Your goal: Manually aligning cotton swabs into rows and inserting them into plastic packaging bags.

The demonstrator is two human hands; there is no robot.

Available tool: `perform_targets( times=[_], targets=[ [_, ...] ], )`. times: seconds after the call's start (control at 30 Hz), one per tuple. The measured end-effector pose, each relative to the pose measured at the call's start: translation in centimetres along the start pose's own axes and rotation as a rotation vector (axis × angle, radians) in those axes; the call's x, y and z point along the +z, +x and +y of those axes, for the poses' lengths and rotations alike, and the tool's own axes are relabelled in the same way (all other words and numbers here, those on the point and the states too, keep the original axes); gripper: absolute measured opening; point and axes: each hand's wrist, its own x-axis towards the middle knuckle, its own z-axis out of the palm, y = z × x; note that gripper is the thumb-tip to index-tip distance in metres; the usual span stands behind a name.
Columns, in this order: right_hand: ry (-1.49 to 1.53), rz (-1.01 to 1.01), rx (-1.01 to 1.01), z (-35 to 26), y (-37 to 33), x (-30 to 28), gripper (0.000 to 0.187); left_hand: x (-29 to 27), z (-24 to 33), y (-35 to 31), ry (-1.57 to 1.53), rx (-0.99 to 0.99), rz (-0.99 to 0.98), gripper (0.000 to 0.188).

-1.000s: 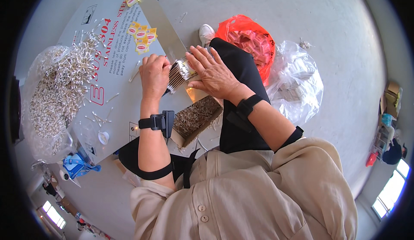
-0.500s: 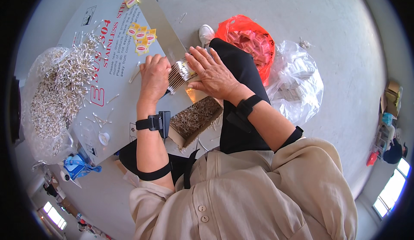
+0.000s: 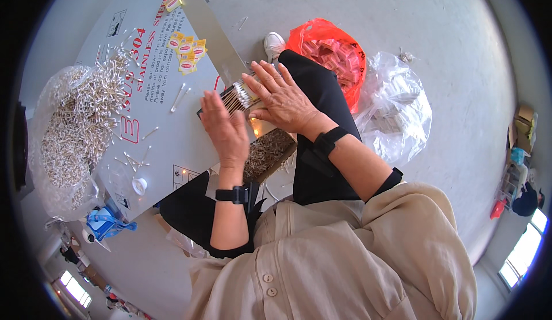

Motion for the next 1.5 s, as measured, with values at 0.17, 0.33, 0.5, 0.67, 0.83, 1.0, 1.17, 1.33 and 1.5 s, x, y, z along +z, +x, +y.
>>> perform_targets(
  times=[0.17,0.33,0.5,0.67,0.83,1.0,1.17,1.33,1.5],
  targets=[
    [-0.039,-0.012,0.003,-0.3,0.1,-0.3,0.078,0.1,0.9,0.3,0.464,0.067,-0.243,0.082],
    [-0.013,-0.019,0.02,-0.3,0.1,-0.3,0.077,-0.5,0.0,1.7,0.49,0.201,-0.286,0.082],
    [0.018,-0.01,0.022,-0.3,0.0,-0.2,0.079,0.1,-0.5,1.9,-0.01,0.081,-0.016,0.077],
    [0.015,-0.016,0.017,-0.4,0.0,-0.3,0.08,0.6,-0.2,2.1,-0.093,0.115,-0.067,0.069],
    [0.018,-0.008,0.02,-0.3,0.1,-0.2,0.081,0.6,0.1,1.9,-0.086,0.141,-0.106,0.063],
    [0.039,0.021,0.004,-0.2,0.0,-0.2,0.081,-0.1,0.1,0.9,0.04,0.123,-0.11,0.059],
    [0.085,0.097,0.072,-0.3,0.1,-0.6,0.069,0.2,0.8,1.2,-0.319,-0.084,0.088,0.057],
    [0.789,0.48,0.404,1.0,1.1,0.8,0.053,1.0,1.5,2.2,-0.467,-0.155,0.144,0.061],
    [1.512,0.39,0.552,0.9,1.9,1.7,0.042,1.6,2.1,2.2,-0.593,-0.162,0.242,0.065]
  ],
)
